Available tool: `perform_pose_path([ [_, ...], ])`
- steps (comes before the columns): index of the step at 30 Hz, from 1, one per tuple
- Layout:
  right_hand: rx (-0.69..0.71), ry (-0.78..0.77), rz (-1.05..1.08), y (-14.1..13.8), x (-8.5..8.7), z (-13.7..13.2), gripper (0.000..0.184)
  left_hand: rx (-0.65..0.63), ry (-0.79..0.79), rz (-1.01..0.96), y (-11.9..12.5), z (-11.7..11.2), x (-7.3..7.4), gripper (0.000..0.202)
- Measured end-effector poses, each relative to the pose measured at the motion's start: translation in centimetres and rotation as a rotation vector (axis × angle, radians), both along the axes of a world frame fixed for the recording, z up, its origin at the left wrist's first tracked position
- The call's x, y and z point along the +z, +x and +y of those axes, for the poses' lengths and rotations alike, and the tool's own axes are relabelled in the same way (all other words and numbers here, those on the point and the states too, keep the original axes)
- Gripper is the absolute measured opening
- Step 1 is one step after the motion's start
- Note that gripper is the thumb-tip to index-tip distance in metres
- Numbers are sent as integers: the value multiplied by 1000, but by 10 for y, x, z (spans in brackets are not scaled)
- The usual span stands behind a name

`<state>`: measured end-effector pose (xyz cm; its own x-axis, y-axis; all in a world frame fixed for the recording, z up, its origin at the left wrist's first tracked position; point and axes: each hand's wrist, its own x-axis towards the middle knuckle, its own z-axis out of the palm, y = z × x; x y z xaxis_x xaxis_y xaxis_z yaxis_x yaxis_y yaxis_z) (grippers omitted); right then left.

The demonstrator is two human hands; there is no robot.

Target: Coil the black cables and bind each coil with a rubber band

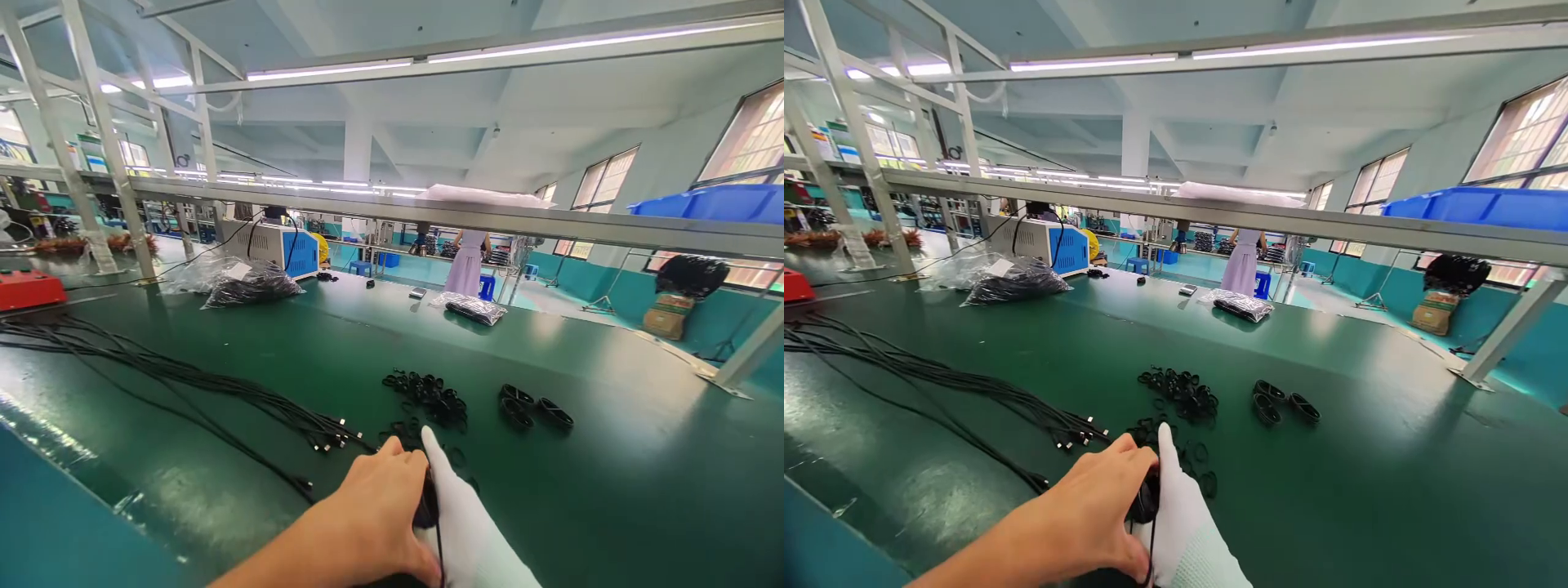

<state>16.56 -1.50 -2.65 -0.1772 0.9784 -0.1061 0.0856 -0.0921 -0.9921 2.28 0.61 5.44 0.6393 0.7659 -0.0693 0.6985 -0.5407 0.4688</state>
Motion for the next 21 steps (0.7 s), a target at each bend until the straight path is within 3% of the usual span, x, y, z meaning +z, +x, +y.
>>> perform_pose_path([
  [3, -111, 29, -95, -3, 12, -5, 83, -78, -177, 7, -5, 14, 5, 35],
  [6, -146, 6, -157, -2, 28, -11, 53, -65, -452, -180, -14, 26, 0, 21],
  [8, -63, 19, -48, 2, 33, -13, 42, -33, -413, -256, -17, 26, -7, 23],
  [11, 122, 99, 310, 8, 29, -15, 46, -12, -411, -277, -16, 19, -15, 20],
  [13, 218, 109, 526, 8, 23, -15, 47, 37, -568, -295, -14, 14, -14, 16],
  [15, 306, 94, 672, 5, 18, -14, 49, 103, -731, -442, -12, 12, -9, 12],
  [19, 339, 69, 784, -2, 18, -14, 54, 178, -876, -968, -13, 7, -2, 23],
  [21, 286, 44, 753, -3, 21, -14, 51, 194, -797, -1030, -14, 3, -2, 27],
])
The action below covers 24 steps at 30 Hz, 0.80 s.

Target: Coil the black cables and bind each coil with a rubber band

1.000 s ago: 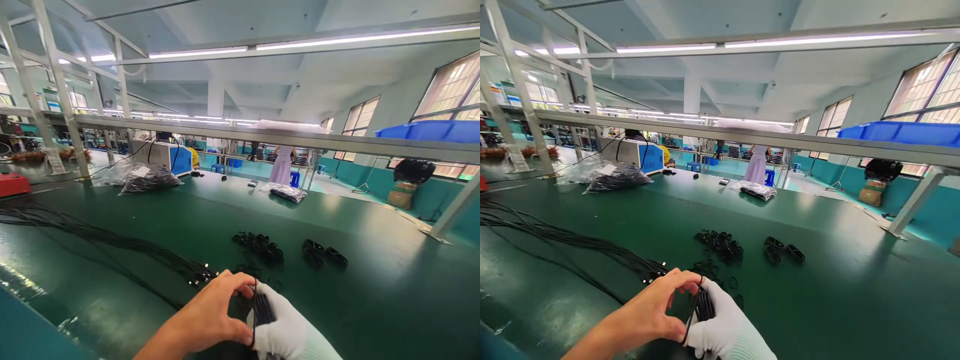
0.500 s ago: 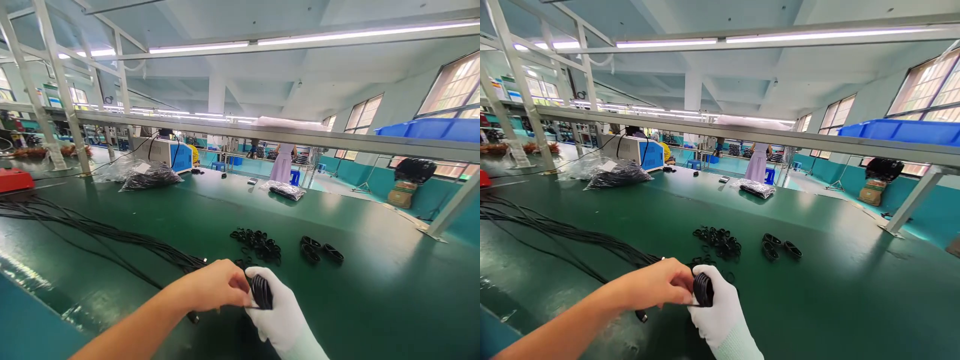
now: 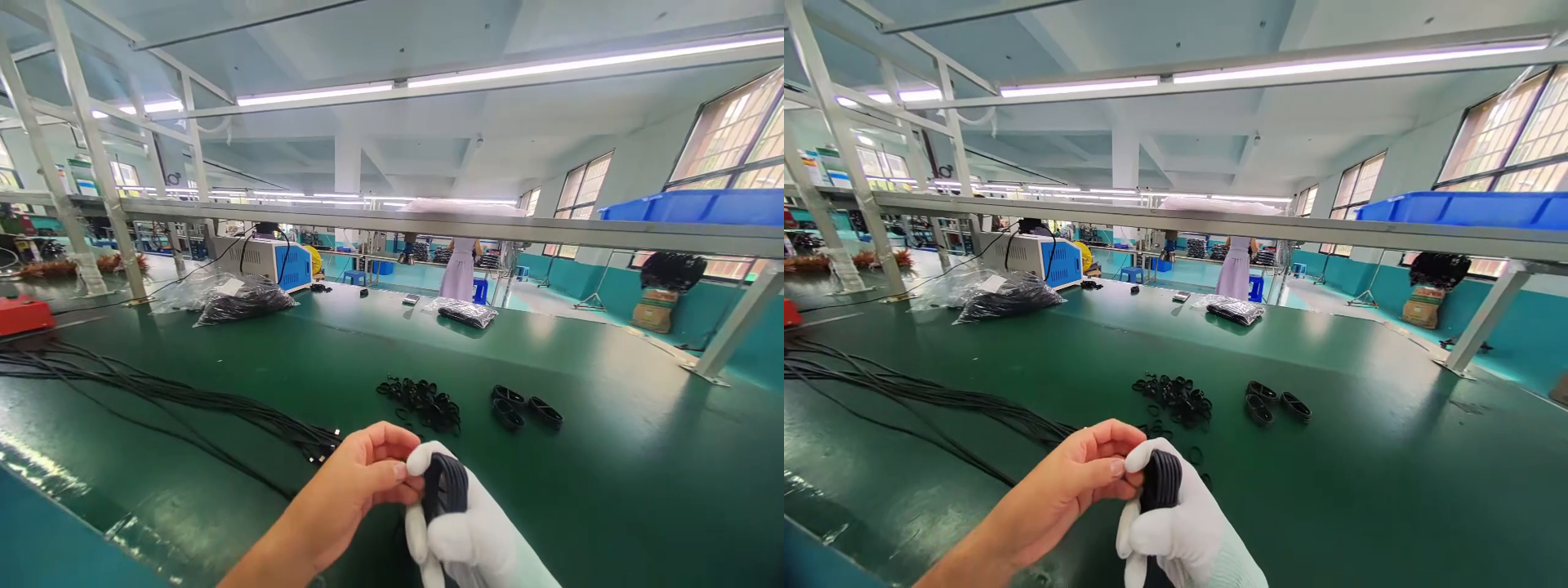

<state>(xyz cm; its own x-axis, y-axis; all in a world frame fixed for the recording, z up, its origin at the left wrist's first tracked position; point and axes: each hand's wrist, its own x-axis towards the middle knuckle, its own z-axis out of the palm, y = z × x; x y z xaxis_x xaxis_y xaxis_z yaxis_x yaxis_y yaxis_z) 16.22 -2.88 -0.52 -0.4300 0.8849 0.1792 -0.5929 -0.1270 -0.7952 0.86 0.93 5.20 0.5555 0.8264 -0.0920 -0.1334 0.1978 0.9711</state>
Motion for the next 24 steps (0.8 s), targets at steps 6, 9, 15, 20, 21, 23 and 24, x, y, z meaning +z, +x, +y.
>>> perform_pose_path([
  [6, 12, -185, -332, -2, -2, 1, 26, 87, 816, 489, 5, -6, -10, 42],
  [9, 75, -258, -194, -3, -14, 3, 43, 148, 958, 584, 10, -6, -21, 45],
  [15, 225, -318, 79, -4, -19, 5, 33, 281, 922, 517, 4, -4, -40, 43],
  [20, 204, -205, 142, -15, -27, 4, 42, 345, 879, 401, 2, -5, -37, 34],
  [21, 195, -192, 155, -17, -29, 5, 42, 343, 885, 395, 3, -6, -35, 33],
  [23, 191, -177, 165, -18, -33, 6, 46, 317, 895, 448, 3, -7, -26, 34],
  [24, 171, -171, 166, -18, -32, 7, 49, 304, 893, 510, 3, -6, -20, 34],
])
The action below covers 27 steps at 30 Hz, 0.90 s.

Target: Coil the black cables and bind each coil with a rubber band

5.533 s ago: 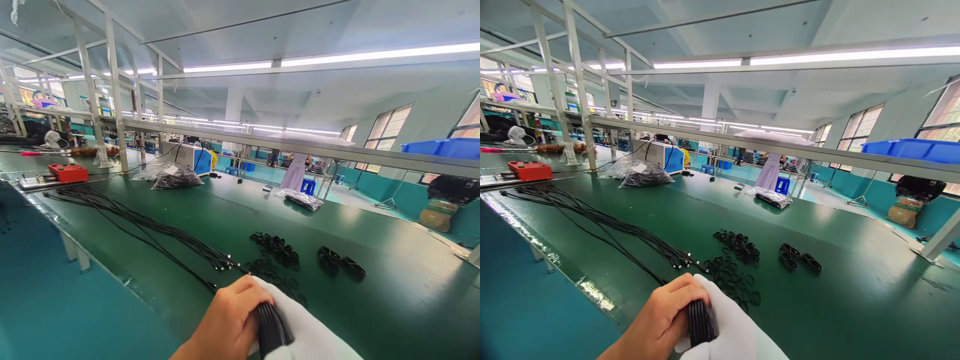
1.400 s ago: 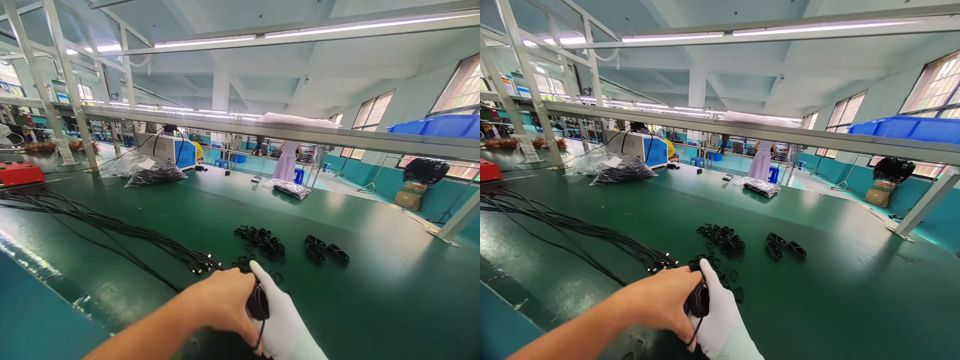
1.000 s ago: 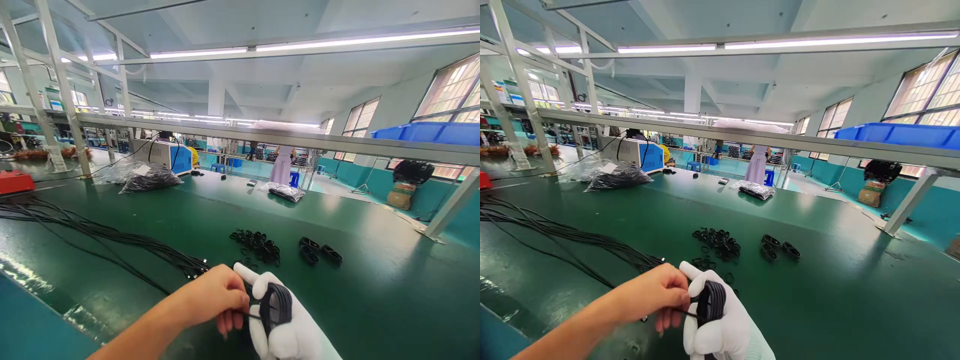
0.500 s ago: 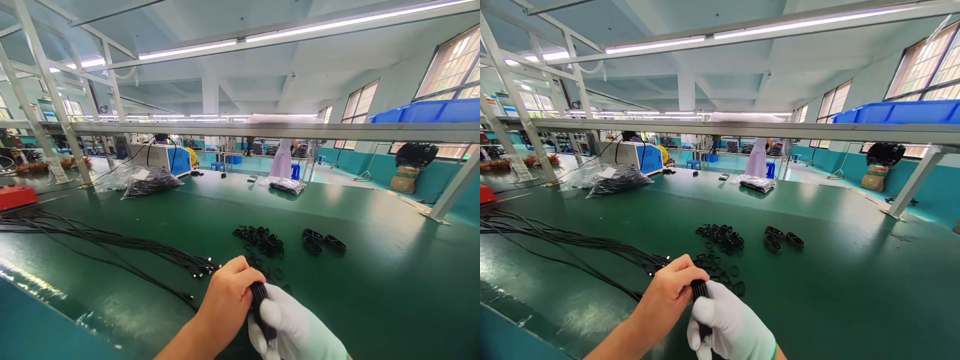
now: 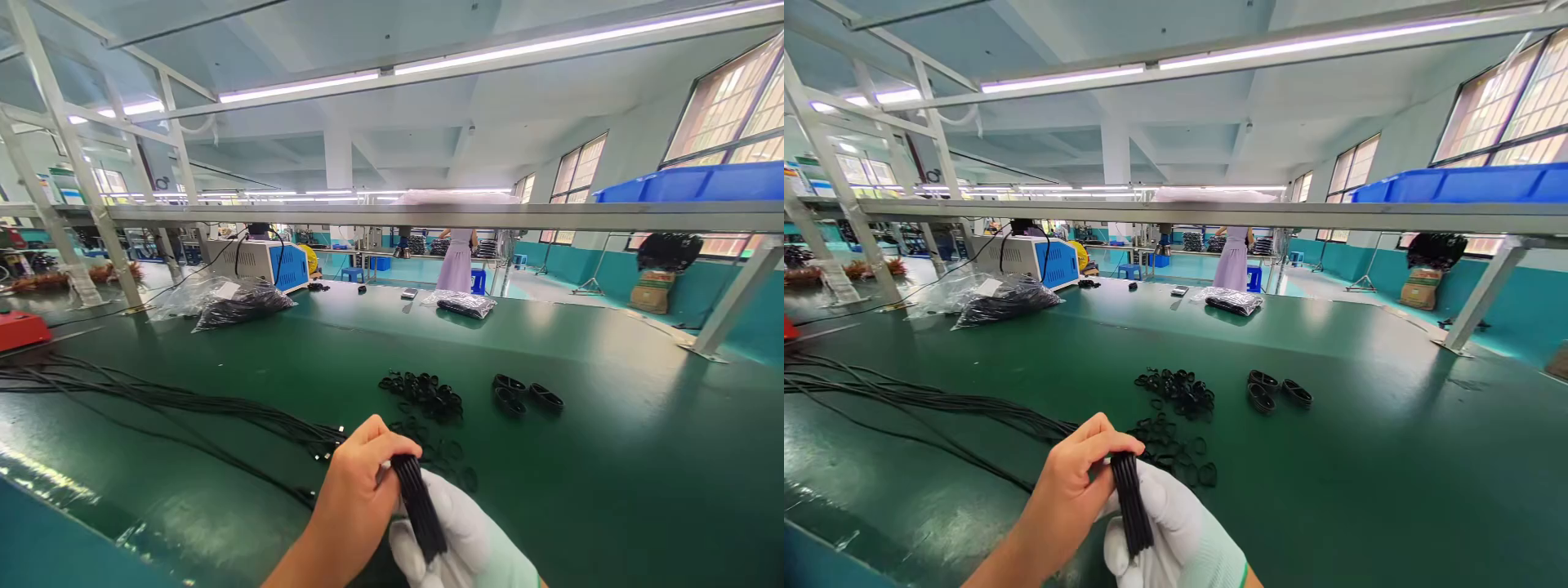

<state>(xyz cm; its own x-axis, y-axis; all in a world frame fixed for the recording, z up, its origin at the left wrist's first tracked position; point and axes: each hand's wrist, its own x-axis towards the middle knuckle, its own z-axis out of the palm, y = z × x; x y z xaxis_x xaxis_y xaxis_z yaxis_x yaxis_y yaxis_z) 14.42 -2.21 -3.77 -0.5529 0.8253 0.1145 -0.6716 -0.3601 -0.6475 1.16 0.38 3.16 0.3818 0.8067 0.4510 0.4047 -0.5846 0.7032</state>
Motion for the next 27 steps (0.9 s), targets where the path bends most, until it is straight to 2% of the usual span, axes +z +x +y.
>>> perform_pose_path([
  [2, -34, 1, 2, 2, 4, 1, 49, 21, -65, 123, -3, 6, 11, 33],
  [3, -41, -19, 20, 3, 7, 1, 45, -8, -122, 159, -6, 10, 16, 32],
  [5, -3, -99, 71, 5, 14, 1, 37, -195, -279, 132, -14, 22, 21, 31],
  [7, 89, -186, 84, 5, 19, 1, 39, -439, -451, 7, -21, 33, 20, 35],
  [8, 109, -213, 64, 4, 21, 1, 43, -512, -520, -49, -24, 37, 19, 36],
  [9, 94, -219, 21, 4, 22, 1, 46, -538, -574, -77, -24, 41, 16, 36],
  [11, -30, -169, -144, 4, 26, 0, 49, -466, -628, -25, -21, 43, 12, 32],
  [14, -260, -48, -397, 8, 34, -2, 55, -265, -513, 97, -14, 37, 8, 25],
  [16, -271, -35, -438, 11, 39, -4, 62, -150, -381, 64, -11, 30, 6, 24],
  [19, -209, -35, -417, 13, 42, -6, 58, -36, -251, 5, -11, 16, 0, 24],
  [23, -160, 36, -523, 11, 39, -5, 49, -70, -90, 30, -10, 5, -15, 35],
  [27, -149, 58, -542, 7, 38, -8, 45, -54, 69, 42, -5, 5, -30, 42],
])
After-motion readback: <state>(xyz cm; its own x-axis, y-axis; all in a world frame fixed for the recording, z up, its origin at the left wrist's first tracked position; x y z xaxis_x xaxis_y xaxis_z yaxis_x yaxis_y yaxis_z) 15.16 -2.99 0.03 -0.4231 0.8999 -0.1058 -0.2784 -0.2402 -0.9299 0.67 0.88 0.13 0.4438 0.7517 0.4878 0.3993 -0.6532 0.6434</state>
